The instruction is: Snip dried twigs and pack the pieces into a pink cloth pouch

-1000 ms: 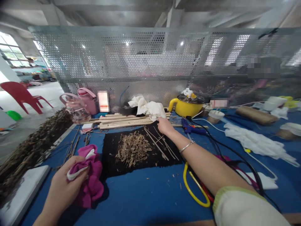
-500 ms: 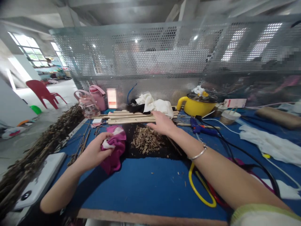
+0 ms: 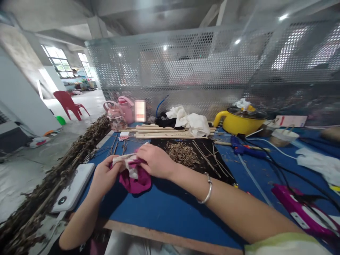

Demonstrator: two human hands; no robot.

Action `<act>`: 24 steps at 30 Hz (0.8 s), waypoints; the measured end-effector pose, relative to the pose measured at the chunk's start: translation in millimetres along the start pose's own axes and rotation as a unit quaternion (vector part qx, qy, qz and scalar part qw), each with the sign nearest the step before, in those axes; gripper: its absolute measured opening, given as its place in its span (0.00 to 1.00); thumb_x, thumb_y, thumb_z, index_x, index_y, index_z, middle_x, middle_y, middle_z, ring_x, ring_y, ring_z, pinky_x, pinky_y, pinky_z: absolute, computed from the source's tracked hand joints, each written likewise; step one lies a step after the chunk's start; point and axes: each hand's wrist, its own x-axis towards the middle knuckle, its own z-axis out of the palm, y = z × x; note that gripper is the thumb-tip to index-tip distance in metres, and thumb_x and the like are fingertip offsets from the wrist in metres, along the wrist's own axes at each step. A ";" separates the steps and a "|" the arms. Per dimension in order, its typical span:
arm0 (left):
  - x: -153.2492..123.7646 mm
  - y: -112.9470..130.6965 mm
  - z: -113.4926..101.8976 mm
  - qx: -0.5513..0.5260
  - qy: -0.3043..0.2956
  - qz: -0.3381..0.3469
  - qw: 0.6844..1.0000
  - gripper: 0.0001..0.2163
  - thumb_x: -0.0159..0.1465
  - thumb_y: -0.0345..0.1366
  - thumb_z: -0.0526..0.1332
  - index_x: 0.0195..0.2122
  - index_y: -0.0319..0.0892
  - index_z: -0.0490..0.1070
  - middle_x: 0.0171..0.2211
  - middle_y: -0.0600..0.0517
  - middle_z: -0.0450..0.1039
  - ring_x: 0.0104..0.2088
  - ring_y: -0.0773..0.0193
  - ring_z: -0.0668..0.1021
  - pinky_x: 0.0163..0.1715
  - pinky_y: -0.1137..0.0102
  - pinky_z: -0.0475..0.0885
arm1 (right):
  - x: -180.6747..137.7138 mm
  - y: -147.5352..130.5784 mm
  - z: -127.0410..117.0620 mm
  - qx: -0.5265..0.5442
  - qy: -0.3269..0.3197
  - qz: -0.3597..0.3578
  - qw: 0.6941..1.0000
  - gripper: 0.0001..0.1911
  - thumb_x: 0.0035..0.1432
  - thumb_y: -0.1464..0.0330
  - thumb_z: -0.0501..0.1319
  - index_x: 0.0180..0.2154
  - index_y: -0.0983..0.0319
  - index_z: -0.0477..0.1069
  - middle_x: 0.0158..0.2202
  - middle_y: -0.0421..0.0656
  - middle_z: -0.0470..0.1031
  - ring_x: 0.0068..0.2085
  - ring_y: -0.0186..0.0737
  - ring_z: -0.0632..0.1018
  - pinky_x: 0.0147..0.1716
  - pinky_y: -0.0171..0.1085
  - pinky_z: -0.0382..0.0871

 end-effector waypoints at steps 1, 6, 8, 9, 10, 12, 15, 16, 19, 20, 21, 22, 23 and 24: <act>0.3 -0.4 -1.6 -0.009 0.003 -0.005 1.000 0.12 0.58 0.42 0.53 0.34 0.39 0.71 0.27 0.52 0.72 0.28 0.65 0.71 0.29 0.72 0.65 | -3.8 -1.0 -1.5 0.001 0.009 0.008 1.000 0.04 0.55 0.74 0.55 0.33 0.63 0.68 0.38 0.47 0.70 0.42 0.40 0.68 0.43 0.40 0.63; 6.1 -9.6 -5.7 -0.041 0.031 -0.030 0.998 0.15 0.58 0.46 0.52 0.31 0.39 0.70 0.23 0.54 0.69 0.24 0.67 0.68 0.25 0.74 0.62 | -31.9 -6.6 -12.3 0.015 -0.003 0.059 0.998 0.08 0.49 0.79 0.53 0.31 0.61 0.64 0.33 0.43 0.67 0.36 0.37 0.68 0.37 0.37 0.64; 9.5 -13.8 -8.1 -0.023 0.058 -0.045 0.997 0.15 0.58 0.46 0.53 0.32 0.39 0.70 0.23 0.54 0.69 0.23 0.67 0.68 0.25 0.74 0.62 | -42.8 -8.8 -13.7 0.010 -0.028 0.068 0.997 0.08 0.48 0.79 0.53 0.30 0.61 0.64 0.33 0.43 0.67 0.36 0.38 0.68 0.37 0.37 0.64; 11.2 -15.2 -9.7 -0.012 0.072 -0.051 0.996 0.15 0.57 0.46 0.54 0.33 0.39 0.70 0.23 0.54 0.70 0.23 0.67 0.68 0.25 0.74 0.62 | -47.7 -9.8 -13.6 0.007 -0.038 0.068 0.997 0.07 0.48 0.78 0.54 0.29 0.61 0.64 0.34 0.44 0.67 0.37 0.38 0.68 0.37 0.37 0.63; 12.6 -16.0 -11.2 -0.003 0.083 -0.054 0.995 0.15 0.57 0.46 0.55 0.34 0.39 0.70 0.23 0.54 0.70 0.23 0.67 0.69 0.24 0.74 0.62 | -52.2 -10.6 -13.1 0.004 -0.046 0.065 0.997 0.07 0.48 0.78 0.54 0.29 0.61 0.65 0.35 0.45 0.67 0.38 0.39 0.68 0.38 0.38 0.63; 14.5 -15.9 -13.5 0.007 0.093 -0.055 0.994 0.14 0.56 0.46 0.55 0.35 0.39 0.69 0.24 0.54 0.71 0.24 0.67 0.70 0.24 0.74 0.62 | -59.5 -12.2 -11.4 0.001 -0.058 0.058 0.997 0.05 0.48 0.76 0.56 0.29 0.61 0.65 0.37 0.45 0.67 0.40 0.40 0.67 0.40 0.39 0.63; 14.2 -14.0 -12.9 0.007 0.088 -0.053 0.995 0.15 0.56 0.46 0.56 0.35 0.39 0.69 0.24 0.54 0.72 0.23 0.66 0.70 0.24 0.74 0.63 | -64.5 -14.7 -9.1 0.009 -0.045 0.090 0.995 0.07 0.48 0.66 0.60 0.29 0.61 0.63 0.35 0.44 0.66 0.37 0.39 0.67 0.37 0.38 0.63; 13.4 -13.5 -11.7 0.003 0.081 -0.053 0.995 0.15 0.56 0.46 0.55 0.36 0.39 0.69 0.24 0.54 0.71 0.22 0.66 0.70 0.23 0.74 0.62 | -64.0 -15.7 -8.7 0.014 -0.027 0.117 0.993 0.10 0.48 0.63 0.61 0.31 0.61 0.63 0.34 0.43 0.66 0.34 0.38 0.67 0.35 0.37 0.63; 10.9 -13.2 -8.6 -0.010 0.065 -0.057 0.996 0.17 0.55 0.46 0.55 0.38 0.38 0.68 0.23 0.54 0.71 0.20 0.67 0.69 0.21 0.74 0.62 | -55.5 -18.5 -7.9 0.004 0.044 0.178 0.983 0.17 0.49 0.58 0.60 0.38 0.60 0.62 0.34 0.42 0.66 0.33 0.38 0.67 0.33 0.37 0.64; 10.6 -13.4 -8.7 -0.004 0.071 -0.056 0.996 0.17 0.55 0.46 0.55 0.39 0.38 0.68 0.23 0.54 0.70 0.20 0.67 0.69 0.21 0.74 0.62 | -50.9 -19.2 -7.8 -0.010 0.056 0.165 0.985 0.19 0.49 0.60 0.60 0.42 0.60 0.62 0.37 0.45 0.66 0.36 0.40 0.68 0.36 0.38 0.64; 10.7 -13.6 -9.6 0.012 0.085 -0.054 0.995 0.17 0.55 0.46 0.56 0.39 0.38 0.68 0.23 0.54 0.70 0.20 0.66 0.69 0.21 0.74 0.63 | -46.0 -19.4 -7.7 -0.027 0.057 0.137 0.989 0.21 0.48 0.62 0.60 0.45 0.61 0.62 0.41 0.47 0.66 0.40 0.43 0.67 0.39 0.41 0.64; 11.2 -13.8 -11.2 0.036 0.105 -0.051 0.992 0.17 0.55 0.45 0.56 0.39 0.39 0.68 0.23 0.54 0.70 0.20 0.66 0.69 0.23 0.74 0.63 | -41.2 -19.1 -7.5 -0.046 0.047 0.102 0.993 0.23 0.47 0.65 0.61 0.47 0.61 0.62 0.46 0.50 0.64 0.44 0.46 0.66 0.43 0.44 0.62; 12.3 -14.0 -13.6 0.066 0.126 -0.047 0.989 0.16 0.55 0.45 0.56 0.40 0.39 0.68 0.24 0.53 0.71 0.21 0.66 0.69 0.24 0.73 0.64 | -36.8 -18.1 -7.2 -0.062 0.028 0.069 0.995 0.24 0.46 0.68 0.61 0.48 0.61 0.62 0.50 0.51 0.62 0.47 0.48 0.65 0.45 0.46 0.60; 13.8 -14.1 -16.4 0.096 0.145 -0.044 0.984 0.16 0.54 0.44 0.56 0.40 0.40 0.68 0.25 0.53 0.71 0.21 0.65 0.70 0.26 0.72 0.64 | -33.3 -16.3 -6.7 -0.072 0.005 0.047 0.996 0.23 0.46 0.70 0.60 0.47 0.61 0.64 0.51 0.51 0.61 0.49 0.49 0.64 0.46 0.46 0.60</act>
